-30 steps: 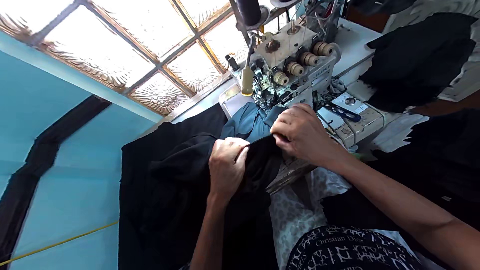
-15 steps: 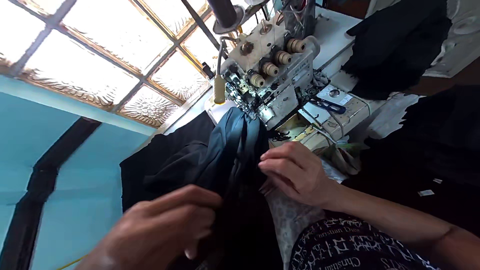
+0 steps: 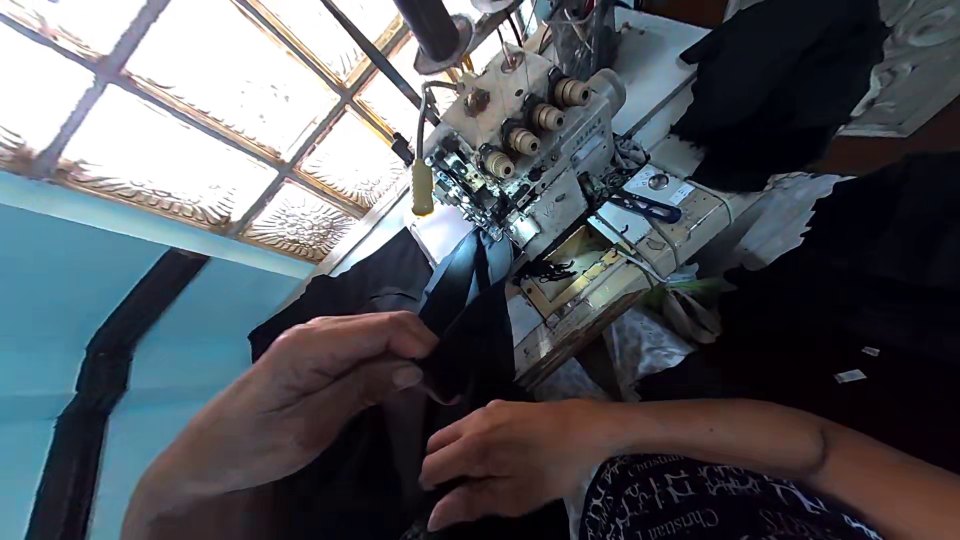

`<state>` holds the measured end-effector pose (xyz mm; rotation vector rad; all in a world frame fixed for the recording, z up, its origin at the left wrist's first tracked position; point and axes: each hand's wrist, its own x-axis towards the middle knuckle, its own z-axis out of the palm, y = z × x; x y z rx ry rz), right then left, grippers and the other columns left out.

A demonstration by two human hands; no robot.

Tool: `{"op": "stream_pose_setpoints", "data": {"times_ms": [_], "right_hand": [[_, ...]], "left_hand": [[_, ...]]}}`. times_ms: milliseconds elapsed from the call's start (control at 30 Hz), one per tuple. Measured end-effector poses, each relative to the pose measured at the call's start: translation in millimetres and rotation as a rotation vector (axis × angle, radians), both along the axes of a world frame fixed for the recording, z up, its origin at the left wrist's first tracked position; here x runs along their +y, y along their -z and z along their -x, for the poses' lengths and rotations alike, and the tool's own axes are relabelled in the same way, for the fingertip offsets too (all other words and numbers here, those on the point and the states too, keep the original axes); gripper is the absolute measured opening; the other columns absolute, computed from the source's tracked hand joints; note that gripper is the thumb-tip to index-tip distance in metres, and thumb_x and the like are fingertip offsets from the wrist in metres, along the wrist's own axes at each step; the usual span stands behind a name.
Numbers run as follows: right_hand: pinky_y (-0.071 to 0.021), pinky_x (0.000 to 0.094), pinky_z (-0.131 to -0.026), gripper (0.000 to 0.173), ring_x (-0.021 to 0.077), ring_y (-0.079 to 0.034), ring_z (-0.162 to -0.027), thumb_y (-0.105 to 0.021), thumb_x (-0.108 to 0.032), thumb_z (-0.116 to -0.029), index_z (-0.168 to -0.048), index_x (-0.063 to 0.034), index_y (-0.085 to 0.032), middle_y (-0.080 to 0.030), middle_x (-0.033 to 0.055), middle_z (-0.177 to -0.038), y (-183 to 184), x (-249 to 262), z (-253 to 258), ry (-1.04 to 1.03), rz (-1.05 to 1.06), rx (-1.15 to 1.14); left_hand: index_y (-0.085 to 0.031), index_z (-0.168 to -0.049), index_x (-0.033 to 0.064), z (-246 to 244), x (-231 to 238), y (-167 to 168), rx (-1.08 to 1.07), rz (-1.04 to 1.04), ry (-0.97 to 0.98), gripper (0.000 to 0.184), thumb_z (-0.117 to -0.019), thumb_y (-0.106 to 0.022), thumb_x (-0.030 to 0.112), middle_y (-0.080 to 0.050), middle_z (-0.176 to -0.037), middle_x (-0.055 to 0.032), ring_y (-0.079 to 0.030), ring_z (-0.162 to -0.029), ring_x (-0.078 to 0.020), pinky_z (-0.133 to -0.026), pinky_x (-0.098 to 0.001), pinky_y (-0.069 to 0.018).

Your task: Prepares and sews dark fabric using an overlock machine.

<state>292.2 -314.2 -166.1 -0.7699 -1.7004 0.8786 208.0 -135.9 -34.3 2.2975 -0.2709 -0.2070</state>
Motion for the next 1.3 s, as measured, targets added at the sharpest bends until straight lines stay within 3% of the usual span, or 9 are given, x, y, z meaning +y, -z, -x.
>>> {"op": "stream_pose_setpoints", "data": {"times_ms": [133,433,600,700,800,967,1067,1167,1300], "right_hand": [[-0.0486,0.0255,-0.056,0.030,0.0121,-0.057,-0.059,-0.057,-0.008,-0.1030,-0.127,0.0085,-0.063,-0.065,0.0133,-0.078,-32.9,-25.8,-31.1,-0.056,-0.043,0.134],[-0.0501,0.0125,-0.063,0.020,-0.0039,-0.058,-0.068,-0.057,-0.013,-0.1041,-0.102,0.0022,-0.069,-0.067,0.0008,-0.085,34.4,-40.0,-77.4,0.420,0.002,0.202],[-0.0553,0.0534,-0.089,0.040,0.0365,-0.067,-0.108,-0.076,-0.017,-0.0896,-0.124,0.0006,-0.066,-0.066,0.0206,-0.124,97.6,-31.9,-64.8,1.200,0.102,-0.368],[-0.0294,0.0724,-0.113,0.046,0.0526,-0.041,-0.142,-0.069,-0.032,-0.0961,-0.123,0.0052,-0.068,-0.056,0.0304,-0.143,116.3,-22.7,-33.4,0.951,0.279,-0.601],[-0.0162,0.0653,-0.123,0.060,0.0455,-0.033,-0.150,-0.057,-0.042,-0.1021,-0.138,0.0059,-0.060,-0.049,0.0281,-0.151,94.9,0.3,3.3,0.627,0.279,-0.516],[-0.0507,0.0441,-0.100,0.031,0.0355,-0.071,-0.103,-0.071,-0.014,-0.0904,-0.110,0.0107,-0.072,-0.073,0.0263,-0.107,29.8,40.6,31.6,0.640,-0.105,0.042],[-0.0504,0.0546,-0.097,0.031,0.0395,-0.069,-0.107,-0.069,-0.018,-0.0932,-0.109,0.0082,-0.073,-0.073,0.0258,-0.108,35.5,55.1,31.1,0.666,0.020,-0.133],[-0.0208,0.0668,-0.120,0.030,0.0466,-0.047,-0.139,-0.063,-0.017,-0.0990,-0.118,0.0045,-0.071,-0.066,0.0257,-0.130,82.4,46.8,20.8,0.459,0.268,-0.464],[-0.0556,0.0523,-0.088,0.013,0.0318,-0.073,-0.086,-0.063,-0.005,-0.0925,-0.094,-0.0018,-0.076,-0.074,0.0132,-0.085,97.8,13.5,-9.3,0.805,-0.055,-0.394]], "left_hand": [[-0.068,-0.102,0.0129,-0.3,-13.3,14.5,-0.019,-0.086,0.032,0.022,-0.1076,-0.049,0.023,-0.067,-0.094,0.0102,-0.061,-0.090,0.0080,-0.080,-0.0093,-0.0506],[-0.065,-0.091,0.0065,30.0,-51.6,-2.2,-0.059,-0.701,0.000,0.046,-0.1104,-0.038,0.038,-0.063,-0.077,-0.0105,-0.062,-0.077,-0.0253,-0.089,-0.0448,-0.0430],[-0.072,-0.093,0.0044,44.7,-39.3,-17.3,-0.051,-0.986,-0.122,0.040,-0.1069,-0.043,0.029,-0.066,-0.077,-0.0117,-0.065,-0.075,-0.0302,-0.086,-0.0551,-0.0470],[-0.074,-0.097,0.0092,41.1,-34.3,-24.3,-0.101,-0.960,-0.121,0.039,-0.1072,-0.042,0.029,-0.066,-0.079,-0.0061,-0.065,-0.080,-0.0236,-0.092,-0.0510,-0.0452],[-0.072,-0.098,0.0100,26.2,-53.9,-27.8,-0.150,-0.832,-0.068,0.034,-0.1081,-0.044,0.028,-0.063,-0.078,-0.0051,-0.063,-0.081,-0.0198,-0.100,-0.0467,-0.0426],[-0.067,-0.098,0.0064,15.0,-74.9,-29.4,-0.142,-0.698,-0.023,0.029,-0.1089,-0.044,0.021,-0.060,-0.080,-0.0097,-0.060,-0.083,-0.0234,-0.106,-0.0449,-0.0377],[-0.073,-0.101,0.0077,34.7,-51.6,-30.1,-0.129,-0.859,-0.144,0.035,-0.1085,-0.044,0.025,-0.068,-0.086,-0.0101,-0.065,-0.098,-0.0283,-0.113,-0.0565,-0.0325],[-0.079,-0.102,0.0101,55.1,-3.1,-13.6,-0.137,-1.057,-0.275,0.042,-0.1034,-0.042,0.030,-0.072,-0.087,-0.0102,-0.067,-0.102,-0.0382,-0.107,-0.0724,-0.0306],[-0.077,-0.092,0.0064,61.1,35.6,8.8,-0.117,-0.982,-0.308,0.036,-0.0967,-0.046,0.025,-0.072,-0.086,-0.0095,-0.069,-0.095,-0.0374,-0.094,-0.0695,-0.0422]]}}
